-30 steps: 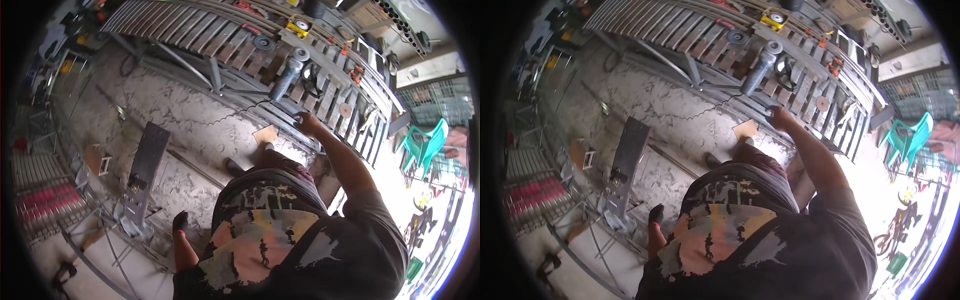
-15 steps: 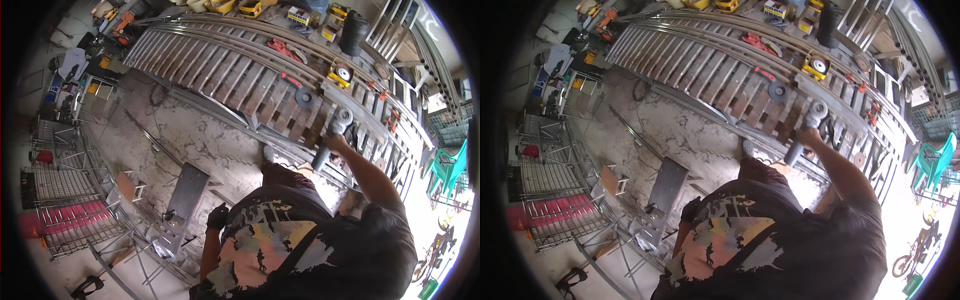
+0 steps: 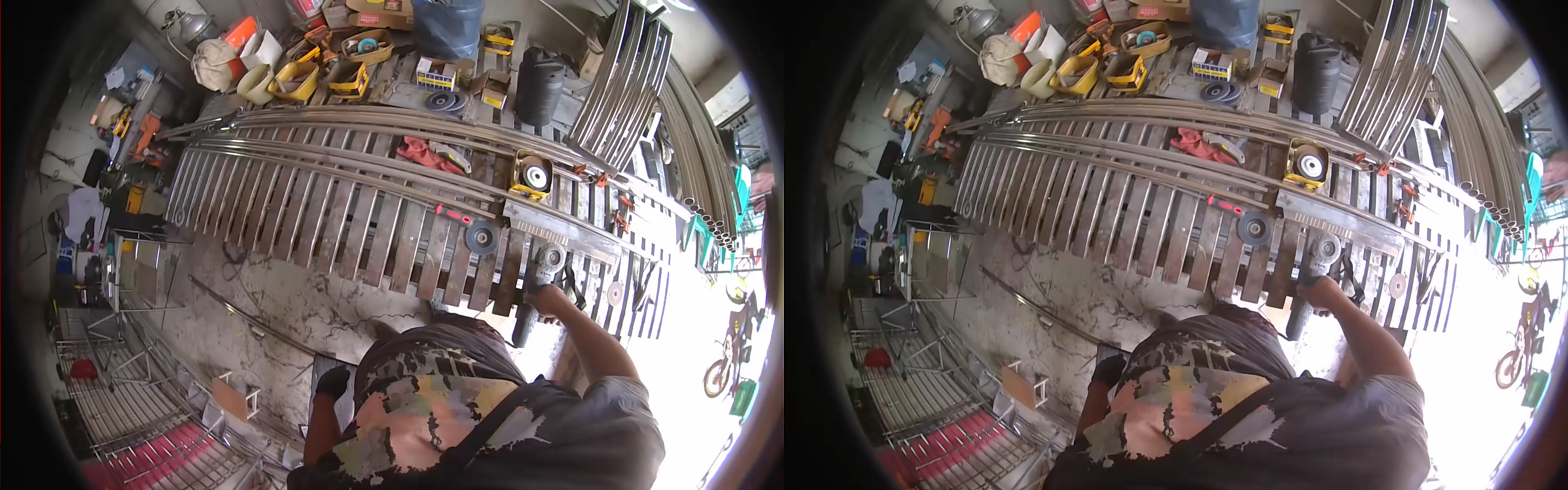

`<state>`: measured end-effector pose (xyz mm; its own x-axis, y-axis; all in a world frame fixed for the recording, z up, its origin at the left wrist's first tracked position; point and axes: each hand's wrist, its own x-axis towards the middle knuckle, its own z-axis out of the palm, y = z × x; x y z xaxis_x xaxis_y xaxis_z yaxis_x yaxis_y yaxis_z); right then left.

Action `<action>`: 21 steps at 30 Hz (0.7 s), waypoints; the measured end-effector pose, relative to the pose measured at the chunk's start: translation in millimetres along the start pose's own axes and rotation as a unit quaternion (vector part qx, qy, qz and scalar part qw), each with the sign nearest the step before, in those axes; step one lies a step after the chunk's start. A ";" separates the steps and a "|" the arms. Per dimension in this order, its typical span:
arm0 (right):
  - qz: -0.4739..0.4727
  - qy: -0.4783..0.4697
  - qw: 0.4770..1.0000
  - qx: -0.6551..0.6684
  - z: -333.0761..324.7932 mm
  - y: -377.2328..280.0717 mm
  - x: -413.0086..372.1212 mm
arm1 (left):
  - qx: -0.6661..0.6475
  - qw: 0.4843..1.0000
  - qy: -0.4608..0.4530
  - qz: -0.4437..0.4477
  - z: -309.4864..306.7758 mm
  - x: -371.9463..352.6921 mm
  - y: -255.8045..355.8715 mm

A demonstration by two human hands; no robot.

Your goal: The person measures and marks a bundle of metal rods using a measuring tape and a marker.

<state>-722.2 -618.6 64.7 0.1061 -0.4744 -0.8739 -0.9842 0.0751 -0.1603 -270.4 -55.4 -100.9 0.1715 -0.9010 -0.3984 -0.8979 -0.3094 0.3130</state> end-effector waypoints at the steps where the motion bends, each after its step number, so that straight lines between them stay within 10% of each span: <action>1: 0.016 0.029 0.999 -0.021 -4.0 -10.0 -12.0 | 0.037 0.998 -0.017 0.037 -2.1 15.5 -25.3; 12: 0.107 0.326 0.939 -0.040 60.5 -39.4 -27.8 | 0.049 0.995 -0.084 0.003 -124.6 118.7 -148.2; 21: 0.133 0.378 0.916 -0.013 76.9 -29.7 -12.7 | 0.057 0.991 -0.103 0.070 -105.8 74.7 -241.4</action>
<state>-683.4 -547.4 45.2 -0.2567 -0.9147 -0.3122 -0.9650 0.2602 0.0310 2.1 -80.2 -115.0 -0.0347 -0.8478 -0.5291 -0.9493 -0.1376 0.2826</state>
